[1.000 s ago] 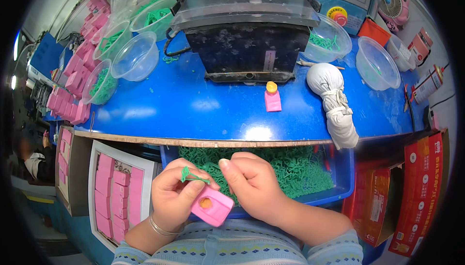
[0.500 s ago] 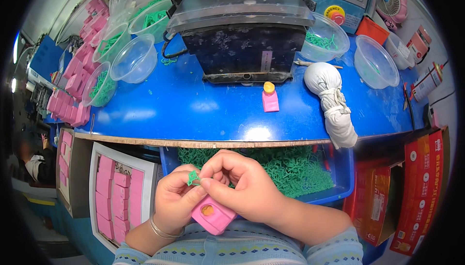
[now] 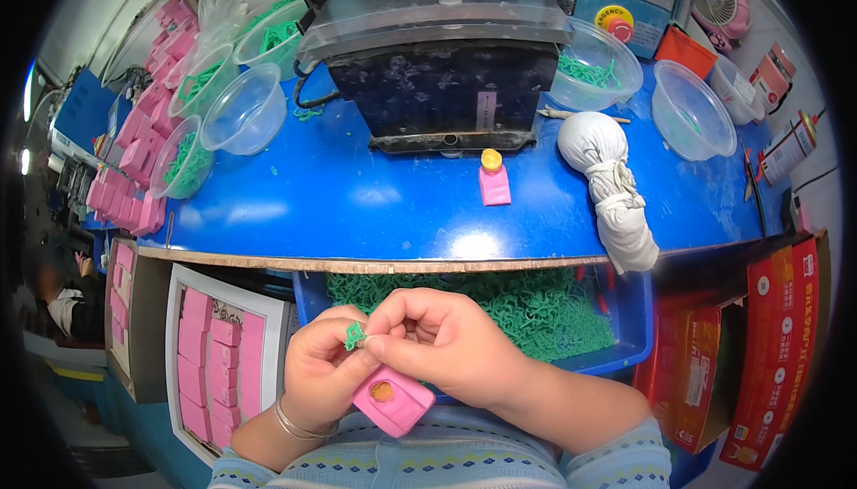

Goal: The recorder is assembling small electronics or plastic components by inserting pieces into a pink mold or housing and then placing them in a machine for processing.

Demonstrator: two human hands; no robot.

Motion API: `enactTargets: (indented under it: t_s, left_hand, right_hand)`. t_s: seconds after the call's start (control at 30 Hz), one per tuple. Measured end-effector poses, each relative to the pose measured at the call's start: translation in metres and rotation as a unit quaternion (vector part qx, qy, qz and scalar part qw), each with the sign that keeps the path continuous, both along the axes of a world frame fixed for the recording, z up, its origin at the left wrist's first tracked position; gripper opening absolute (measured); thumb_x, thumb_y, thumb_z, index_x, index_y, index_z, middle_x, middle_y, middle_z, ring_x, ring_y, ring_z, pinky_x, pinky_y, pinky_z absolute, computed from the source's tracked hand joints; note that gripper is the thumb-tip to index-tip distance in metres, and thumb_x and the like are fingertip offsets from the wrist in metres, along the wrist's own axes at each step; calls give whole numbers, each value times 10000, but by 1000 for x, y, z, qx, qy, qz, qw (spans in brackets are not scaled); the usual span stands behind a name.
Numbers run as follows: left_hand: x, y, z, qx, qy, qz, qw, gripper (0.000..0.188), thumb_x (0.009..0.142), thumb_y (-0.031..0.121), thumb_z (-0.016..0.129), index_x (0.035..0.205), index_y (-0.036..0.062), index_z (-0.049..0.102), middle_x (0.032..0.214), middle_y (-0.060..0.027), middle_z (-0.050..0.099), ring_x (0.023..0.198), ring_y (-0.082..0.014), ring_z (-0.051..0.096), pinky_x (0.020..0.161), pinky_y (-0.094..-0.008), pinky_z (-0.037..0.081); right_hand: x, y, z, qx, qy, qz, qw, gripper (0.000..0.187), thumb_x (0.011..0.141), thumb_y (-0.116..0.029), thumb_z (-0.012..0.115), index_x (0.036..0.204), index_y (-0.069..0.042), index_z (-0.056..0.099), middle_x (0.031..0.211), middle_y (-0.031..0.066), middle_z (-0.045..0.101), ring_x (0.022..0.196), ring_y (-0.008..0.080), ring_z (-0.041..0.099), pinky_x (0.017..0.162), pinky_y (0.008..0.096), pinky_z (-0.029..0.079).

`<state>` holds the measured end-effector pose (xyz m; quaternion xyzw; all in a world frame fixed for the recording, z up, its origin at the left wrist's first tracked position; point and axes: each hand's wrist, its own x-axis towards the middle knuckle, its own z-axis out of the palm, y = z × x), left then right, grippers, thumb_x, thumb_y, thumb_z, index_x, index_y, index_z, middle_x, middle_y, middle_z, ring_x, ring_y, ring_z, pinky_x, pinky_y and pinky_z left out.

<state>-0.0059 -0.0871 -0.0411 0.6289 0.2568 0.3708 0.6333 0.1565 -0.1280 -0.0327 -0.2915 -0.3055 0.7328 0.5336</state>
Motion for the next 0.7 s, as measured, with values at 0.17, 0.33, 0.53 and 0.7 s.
enactTargets:
  t_s: [0.17,0.33,0.53,0.7]
  left_hand:
    - [2,0,0,4,7,0,1000,102,768,-22,621,867,-1,606,787,-55,556,684,-105,505,588,-217,387]
    - [2,-1,0,19,4,-1,1000,96,770,-18,623,862,0,605,777,-52,554,679,-103,501,582,-217,383]
    - [2,-1,1,5,11,-3,1000,85,774,-18,617,856,0,600,783,-52,552,682,-103,502,585,-216,383]
    - [3,-1,1,-3,3,-3,1000,74,778,-13,615,849,4,600,782,-51,551,679,-97,495,580,-212,376]
  right_hand:
    - [1,-2,-4,2,12,-7,1000,112,845,-57,575,945,-10,552,784,-15,531,705,24,485,620,167,396]
    - [2,-2,-3,3,8,-2,1000,108,842,-43,572,943,-11,552,791,-13,532,709,26,487,625,167,397]
    - [2,-3,-5,1,23,-1,1000,102,841,-39,570,938,-12,552,791,-13,531,705,27,484,626,168,397]
    - [3,-2,-6,-3,26,6,1000,88,846,-42,561,929,-12,555,797,-10,533,706,26,478,626,168,393]
